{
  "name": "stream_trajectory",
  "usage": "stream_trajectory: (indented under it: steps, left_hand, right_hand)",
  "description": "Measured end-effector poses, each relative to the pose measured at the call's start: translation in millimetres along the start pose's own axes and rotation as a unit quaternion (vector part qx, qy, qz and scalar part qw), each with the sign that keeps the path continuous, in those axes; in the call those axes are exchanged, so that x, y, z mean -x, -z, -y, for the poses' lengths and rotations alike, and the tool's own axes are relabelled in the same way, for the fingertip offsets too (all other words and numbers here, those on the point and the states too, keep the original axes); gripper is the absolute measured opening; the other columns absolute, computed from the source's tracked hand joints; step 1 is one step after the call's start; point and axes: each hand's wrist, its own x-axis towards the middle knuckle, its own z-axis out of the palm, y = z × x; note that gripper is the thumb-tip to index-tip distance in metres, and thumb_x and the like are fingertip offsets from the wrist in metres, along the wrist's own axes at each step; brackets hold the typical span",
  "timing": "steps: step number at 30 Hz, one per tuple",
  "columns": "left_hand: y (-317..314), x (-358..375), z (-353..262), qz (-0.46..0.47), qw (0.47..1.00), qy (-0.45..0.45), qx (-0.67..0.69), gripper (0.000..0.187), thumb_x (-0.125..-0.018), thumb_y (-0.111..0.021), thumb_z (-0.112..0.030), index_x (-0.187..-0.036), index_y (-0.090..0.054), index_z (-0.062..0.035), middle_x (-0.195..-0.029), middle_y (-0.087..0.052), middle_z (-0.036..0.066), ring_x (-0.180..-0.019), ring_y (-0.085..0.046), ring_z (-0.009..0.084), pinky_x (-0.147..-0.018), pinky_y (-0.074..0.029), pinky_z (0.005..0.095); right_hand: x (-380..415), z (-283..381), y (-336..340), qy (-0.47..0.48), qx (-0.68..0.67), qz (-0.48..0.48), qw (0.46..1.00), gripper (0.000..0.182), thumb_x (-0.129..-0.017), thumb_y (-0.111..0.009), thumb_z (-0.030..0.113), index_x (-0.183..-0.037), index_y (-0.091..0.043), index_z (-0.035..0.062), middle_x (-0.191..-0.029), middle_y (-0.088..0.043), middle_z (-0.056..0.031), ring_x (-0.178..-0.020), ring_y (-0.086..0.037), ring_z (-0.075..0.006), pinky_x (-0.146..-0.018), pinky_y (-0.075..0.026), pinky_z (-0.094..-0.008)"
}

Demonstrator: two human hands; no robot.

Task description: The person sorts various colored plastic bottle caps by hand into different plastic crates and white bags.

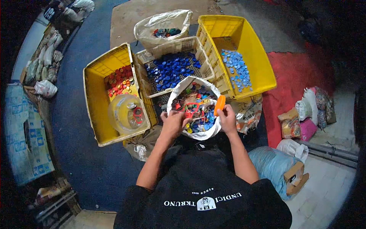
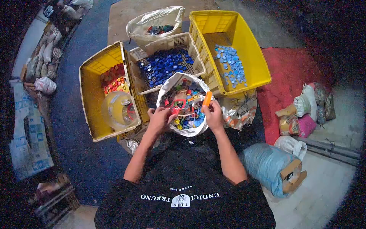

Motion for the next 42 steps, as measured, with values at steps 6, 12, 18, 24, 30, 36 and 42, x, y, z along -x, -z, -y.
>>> stream_trajectory:
  steps: [6, 12, 18, 24, 30, 36, 42]
  left_hand:
    - [4, 1, -15, 0.134, 0.95, 0.176, 0.221, 0.035, -0.086, -0.063, -0.042, -0.078, -0.066, -0.0078, -0.067, -0.064, 0.012, -0.065, -0.062, 0.027, -0.067, -0.047, 0.039]
    - [13, 7, -23, 0.018, 0.989, -0.125, 0.077, 0.034, -0.085, -0.064, -0.034, -0.075, -0.067, -0.0024, -0.07, -0.063, 0.014, -0.07, -0.062, 0.0329, -0.064, -0.048, 0.0418]
    - [-1, 4, -8, 0.047, 0.937, 0.126, 0.323, 0.045, -0.1, -0.039, -0.037, -0.094, -0.063, 0.0003, -0.075, -0.064, 0.015, -0.069, -0.062, 0.0218, -0.067, -0.048, 0.0344]
    - [-19, 9, -9, 0.139, 0.685, 0.223, 0.68, 0.047, -0.102, -0.033, -0.04, -0.11, -0.058, -0.0013, -0.09, -0.064, 0.007, -0.075, -0.06, 0.0146, -0.073, -0.05, 0.0287]
    - [-15, 26, -20, 0.052, 0.78, 0.2, 0.591, 0.035, -0.092, -0.061, -0.027, -0.114, -0.056, -0.0005, -0.091, -0.059, 0.001, -0.077, -0.053, 0.0075, -0.07, -0.044, 0.023]
    - [-7, 37, 8, 0.042, 0.796, 0.234, 0.557, 0.028, -0.091, -0.055, -0.015, -0.115, -0.057, -0.0008, -0.089, -0.062, 0.002, -0.075, -0.057, 0.0078, -0.066, -0.047, 0.0224]
    - [-19, 45, 12, 0.015, 0.797, 0.173, 0.578, 0.026, -0.09, -0.052, -0.01, -0.114, -0.056, -0.0001, -0.096, -0.062, 0.003, -0.084, -0.057, 0.0086, -0.075, -0.047, 0.0231]
  right_hand:
    - [4, -3, -13, -0.023, -0.083, -0.076, 0.993, 0.013, -0.088, -0.059, 0.012, -0.094, -0.057, 0.0007, -0.091, -0.055, -0.0044, -0.081, -0.054, -0.0102, -0.074, -0.045, -0.0256]
    - [20, -11, -9, -0.053, -0.039, -0.06, 0.996, 0.013, -0.087, -0.061, 0.013, -0.09, -0.057, 0.0004, -0.088, -0.052, -0.0029, -0.077, -0.053, -0.0099, -0.07, -0.044, -0.0256]
    - [31, 10, -13, -0.028, -0.033, -0.051, 0.998, 0.015, -0.086, -0.062, 0.013, -0.088, -0.057, 0.0, -0.091, -0.052, -0.0053, -0.078, -0.055, -0.0127, -0.069, -0.045, -0.0272]
    - [41, 38, -32, 0.148, 0.146, 0.039, 0.977, 0.019, -0.08, -0.066, 0.015, -0.09, -0.058, 0.0006, -0.107, -0.056, -0.0145, -0.098, -0.057, -0.0291, -0.082, -0.047, -0.037]
    - [56, 46, -58, 0.19, 0.236, 0.176, 0.937, 0.027, -0.079, -0.067, 0.024, -0.096, -0.063, 0.0041, -0.123, -0.057, -0.0141, -0.114, -0.052, -0.0319, -0.1, -0.037, -0.0432]
    - [54, 38, -61, 0.201, 0.21, 0.123, 0.949, 0.038, -0.079, -0.069, 0.019, -0.114, -0.06, 0.0083, -0.129, -0.049, -0.0148, -0.113, -0.053, -0.0265, -0.094, -0.04, -0.0364]
    - [44, 2, -73, -0.146, -0.23, 0.171, 0.947, 0.065, -0.087, -0.063, 0.014, -0.142, -0.031, 0.003, -0.14, -0.038, -0.0134, -0.129, -0.04, -0.0246, -0.106, -0.033, -0.0354]
